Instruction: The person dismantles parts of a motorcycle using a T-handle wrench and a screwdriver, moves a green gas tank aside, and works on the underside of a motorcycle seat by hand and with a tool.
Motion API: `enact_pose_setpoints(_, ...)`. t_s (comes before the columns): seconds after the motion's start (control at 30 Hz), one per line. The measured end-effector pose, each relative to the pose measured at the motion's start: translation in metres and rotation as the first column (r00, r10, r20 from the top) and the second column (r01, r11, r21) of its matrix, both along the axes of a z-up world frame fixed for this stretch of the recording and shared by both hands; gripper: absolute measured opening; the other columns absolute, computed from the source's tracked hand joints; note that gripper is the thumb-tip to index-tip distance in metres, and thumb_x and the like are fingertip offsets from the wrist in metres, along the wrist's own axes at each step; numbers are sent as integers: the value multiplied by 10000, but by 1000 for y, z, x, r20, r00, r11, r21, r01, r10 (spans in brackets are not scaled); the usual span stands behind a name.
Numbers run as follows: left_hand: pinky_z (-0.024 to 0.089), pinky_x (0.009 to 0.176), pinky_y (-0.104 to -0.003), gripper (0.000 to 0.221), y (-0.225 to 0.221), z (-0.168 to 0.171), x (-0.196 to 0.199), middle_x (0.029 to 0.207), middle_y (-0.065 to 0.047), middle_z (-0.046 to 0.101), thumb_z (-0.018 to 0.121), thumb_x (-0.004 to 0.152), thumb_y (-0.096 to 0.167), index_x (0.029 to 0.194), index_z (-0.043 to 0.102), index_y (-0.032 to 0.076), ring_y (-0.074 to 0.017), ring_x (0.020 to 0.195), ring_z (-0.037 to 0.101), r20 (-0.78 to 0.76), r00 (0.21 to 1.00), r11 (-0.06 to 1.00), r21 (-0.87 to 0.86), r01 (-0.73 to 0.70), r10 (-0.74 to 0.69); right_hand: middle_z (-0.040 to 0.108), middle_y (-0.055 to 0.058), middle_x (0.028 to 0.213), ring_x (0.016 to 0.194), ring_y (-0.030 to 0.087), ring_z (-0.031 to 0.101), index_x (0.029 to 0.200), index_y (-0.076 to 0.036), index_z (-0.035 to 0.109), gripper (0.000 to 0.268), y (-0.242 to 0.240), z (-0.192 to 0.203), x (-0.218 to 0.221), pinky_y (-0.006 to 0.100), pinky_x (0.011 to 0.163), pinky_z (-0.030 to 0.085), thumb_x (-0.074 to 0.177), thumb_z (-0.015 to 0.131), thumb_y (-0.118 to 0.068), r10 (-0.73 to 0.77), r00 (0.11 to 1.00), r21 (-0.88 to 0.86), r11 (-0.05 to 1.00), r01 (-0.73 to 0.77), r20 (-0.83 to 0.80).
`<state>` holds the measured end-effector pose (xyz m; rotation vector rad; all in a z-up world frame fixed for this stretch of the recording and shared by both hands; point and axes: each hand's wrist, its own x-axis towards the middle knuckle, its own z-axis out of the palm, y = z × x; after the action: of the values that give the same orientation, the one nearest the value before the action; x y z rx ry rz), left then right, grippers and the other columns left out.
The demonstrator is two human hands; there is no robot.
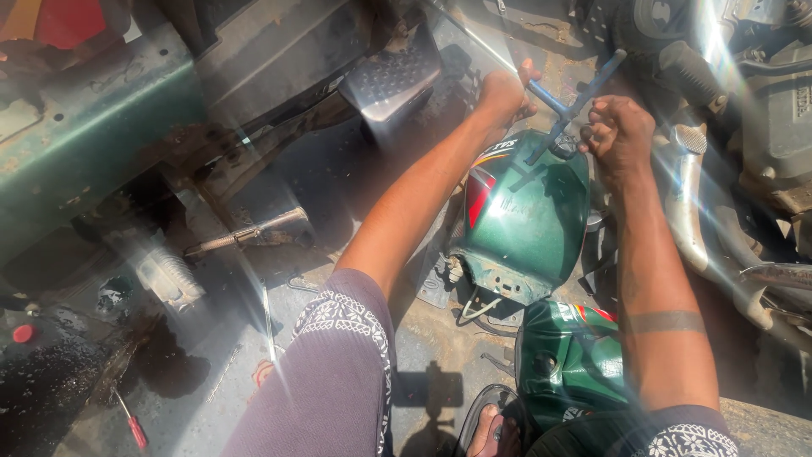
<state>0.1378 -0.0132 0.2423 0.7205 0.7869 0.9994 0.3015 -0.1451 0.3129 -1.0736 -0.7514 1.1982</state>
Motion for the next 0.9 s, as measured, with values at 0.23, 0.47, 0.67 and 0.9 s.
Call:
enact_pose_setpoints(0.23, 561, 576, -325, 436, -2, 3, -2, 617, -13, 446, 545, 1027, 374, 1108, 701, -25, -128, 532, 477, -25, 1000, 1000, -4, -8, 8, 581, 17, 859, 743, 151, 584, 1003, -46, 571, 290, -6, -6, -7, 309, 628, 472, 866, 826, -25, -77, 470, 205, 952, -228, 879)
enact_pose_setpoints(0.47, 559, 577, -330, 428, 12, -4, -5, 616, 12, 397, 540, 1032, 369, 1113, 688, -23, -112, 513, 418, 46, 999, 1000, -8, -1, 1, 634, 50, 858, 752, 123, 628, 984, -44, 623, 140, -3, -23, -17, 257, 635, 494, 892, 718, 1, -382, 679, 439, 893, 97, 627)
enact_pose_setpoints(0.67, 562, 598, -355, 444, 3, 12, -7, 602, -28, 465, 533, 1049, 351, 1115, 675, -65, -138, 500, 474, 35, 999, 999, -28, -30, 31, 583, 2, 906, 801, 76, 566, 1095, -30, 615, 333, -10, -4, -11, 244, 674, 485, 833, 813, 27, -61, 785, 331, 925, -188, 617)
enact_pose_setpoints(0.9, 550, 569, -347, 455, 13, -2, -4, 550, 7, 422, 510, 1031, 374, 1137, 654, -45, -124, 447, 425, 56, 998, 999, -36, -30, 32, 600, 100, 761, 731, 175, 606, 929, -42, 712, 163, -11, -25, -12, 324, 627, 451, 829, 776, 69, -540, 134, 556, 794, -246, 831)
